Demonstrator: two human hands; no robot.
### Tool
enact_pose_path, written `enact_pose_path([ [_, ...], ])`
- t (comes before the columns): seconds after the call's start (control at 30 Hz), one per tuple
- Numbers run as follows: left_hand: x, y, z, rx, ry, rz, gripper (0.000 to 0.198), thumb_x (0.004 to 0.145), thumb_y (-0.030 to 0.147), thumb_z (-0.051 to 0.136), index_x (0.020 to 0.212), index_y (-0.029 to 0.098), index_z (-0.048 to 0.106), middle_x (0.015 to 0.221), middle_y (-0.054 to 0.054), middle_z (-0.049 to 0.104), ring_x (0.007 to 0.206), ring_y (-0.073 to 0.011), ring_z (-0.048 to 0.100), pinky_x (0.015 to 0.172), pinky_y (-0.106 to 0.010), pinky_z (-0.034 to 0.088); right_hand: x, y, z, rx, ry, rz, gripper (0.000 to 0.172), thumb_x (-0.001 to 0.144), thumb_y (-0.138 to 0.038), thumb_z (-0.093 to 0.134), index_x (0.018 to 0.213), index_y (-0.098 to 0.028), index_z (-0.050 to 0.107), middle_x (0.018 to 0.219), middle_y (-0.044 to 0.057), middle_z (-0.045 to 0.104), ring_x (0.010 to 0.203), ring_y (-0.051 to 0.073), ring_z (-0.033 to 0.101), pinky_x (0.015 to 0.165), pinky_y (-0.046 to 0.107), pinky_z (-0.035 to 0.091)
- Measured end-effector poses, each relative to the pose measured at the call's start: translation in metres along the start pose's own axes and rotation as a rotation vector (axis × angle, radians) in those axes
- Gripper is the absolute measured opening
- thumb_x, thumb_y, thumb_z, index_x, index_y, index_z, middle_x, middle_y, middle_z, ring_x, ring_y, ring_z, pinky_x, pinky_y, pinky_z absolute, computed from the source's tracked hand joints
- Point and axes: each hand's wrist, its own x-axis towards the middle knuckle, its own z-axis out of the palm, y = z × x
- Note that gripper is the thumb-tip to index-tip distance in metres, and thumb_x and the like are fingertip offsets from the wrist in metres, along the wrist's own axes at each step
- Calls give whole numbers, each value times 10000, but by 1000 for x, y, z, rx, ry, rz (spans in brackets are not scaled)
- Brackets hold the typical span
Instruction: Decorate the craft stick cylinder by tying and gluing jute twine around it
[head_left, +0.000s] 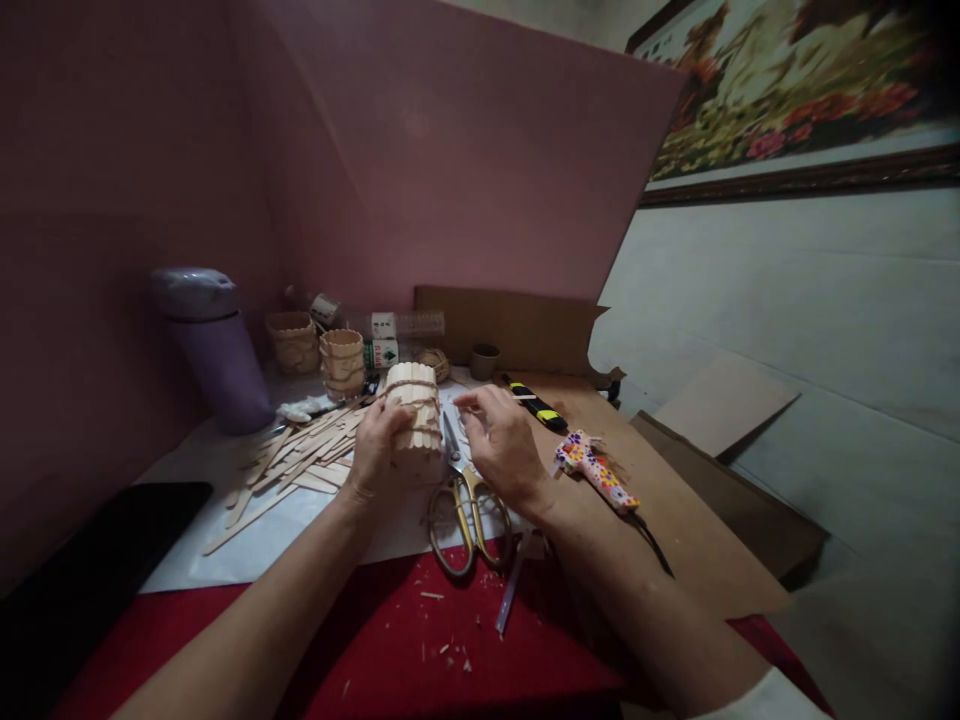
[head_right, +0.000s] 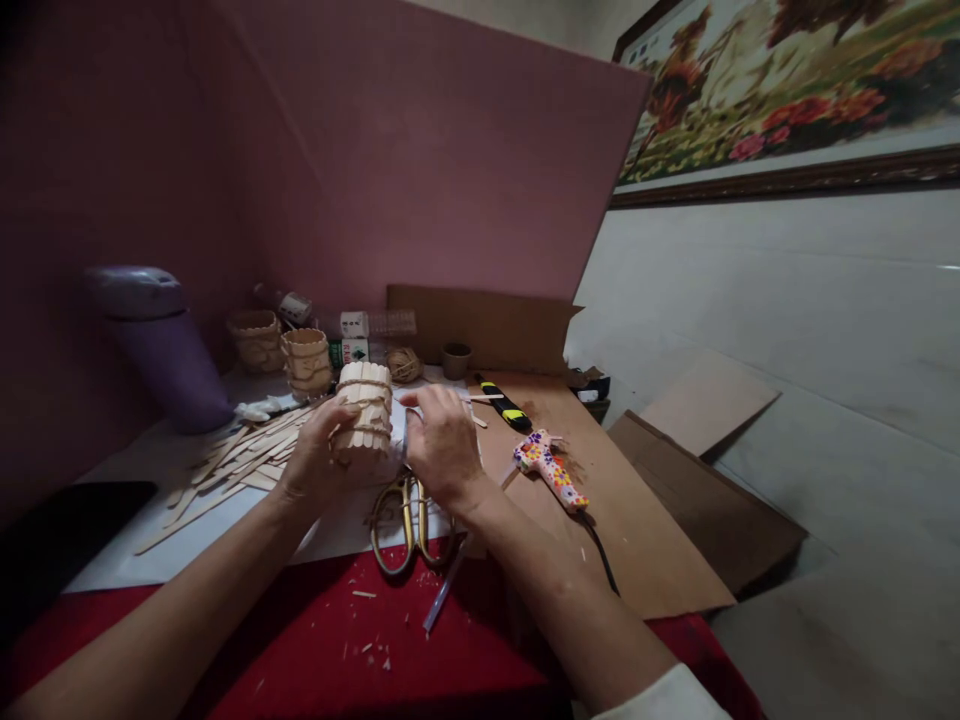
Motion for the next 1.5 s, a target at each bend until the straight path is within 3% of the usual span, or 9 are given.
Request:
enact_pose_path([
  [0.17, -5, -1, 2, 16, -141, 68, 366, 654, 272, 651, 997, 154, 599, 842, -25, 652, 651, -137, 579, 539, -226, 462, -8, -8, 6, 282, 175, -56, 109, 901, -150, 505, 919, -183, 608, 960, 79, 607, 963, 222, 579, 863, 374, 478],
  [0.43, -21, 1, 10, 8, -279, 6, 397, 661, 278, 667, 1038, 171, 599, 876, -35, 655, 717, -164, 600, 612, -253, 486, -25, -9, -2, 147, 282, -125, 178, 919, -171, 533, 1041, -241, 642, 1117, 76, 549, 1087, 242, 532, 962, 459, 466],
  [0.67, -23, 1, 11, 1, -238, 14, 434, 624, 278, 700, 1037, 170, 623, 834, -21, 653, 719, -172, 614, 600, -247, 475, -30, -3, -2, 26, 253, -255, 321, 870, -134, 552, 1150, -262, 646, 1223, 82, 524, 1159, 277, 471, 1018, 520, 423],
  [0.83, -21, -3, 8, -5, -248, 1, 440, 652, 281, 708, 1072, 183, 620, 872, -23, 666, 722, -168, 629, 616, -245, 485, -30, 0, -1, -50, 243, -320, 326, 883, -158, 556, 1185, -255, 630, 1246, 94, 508, 1184, 292, 445, 1031, 537, 413],
  [1.23, -23, -2, 9, -42, -295, -6, 440, 723, 395, 705, 1096, 177, 624, 956, -59, 703, 770, -189, 661, 619, -257, 504, -32, 5, 1, -40, 235, -284, 396, 865, -168, 573, 1221, -324, 645, 1244, 71, 528, 1178, 292, 448, 1012, 545, 429],
  [1.37, -19, -8, 8, 10, -244, -13, 539, 685, 385, 768, 1150, 182, 587, 939, -50, 700, 738, -181, 658, 620, -266, 519, -32, 5, 2, -35, 237, -292, 408, 862, -130, 552, 1217, -311, 642, 1232, 77, 523, 1175, 285, 458, 1026, 550, 424],
  [1.5, -16, -9, 7, 47, -225, 19, 501, 701, 373, 740, 1132, 170, 585, 911, -46, 690, 722, -174, 642, 590, -255, 511, -31, 4, 2, 17, 259, -280, 392, 881, -113, 528, 1223, -269, 637, 1212, 88, 538, 1160, 271, 479, 1012, 518, 443],
])
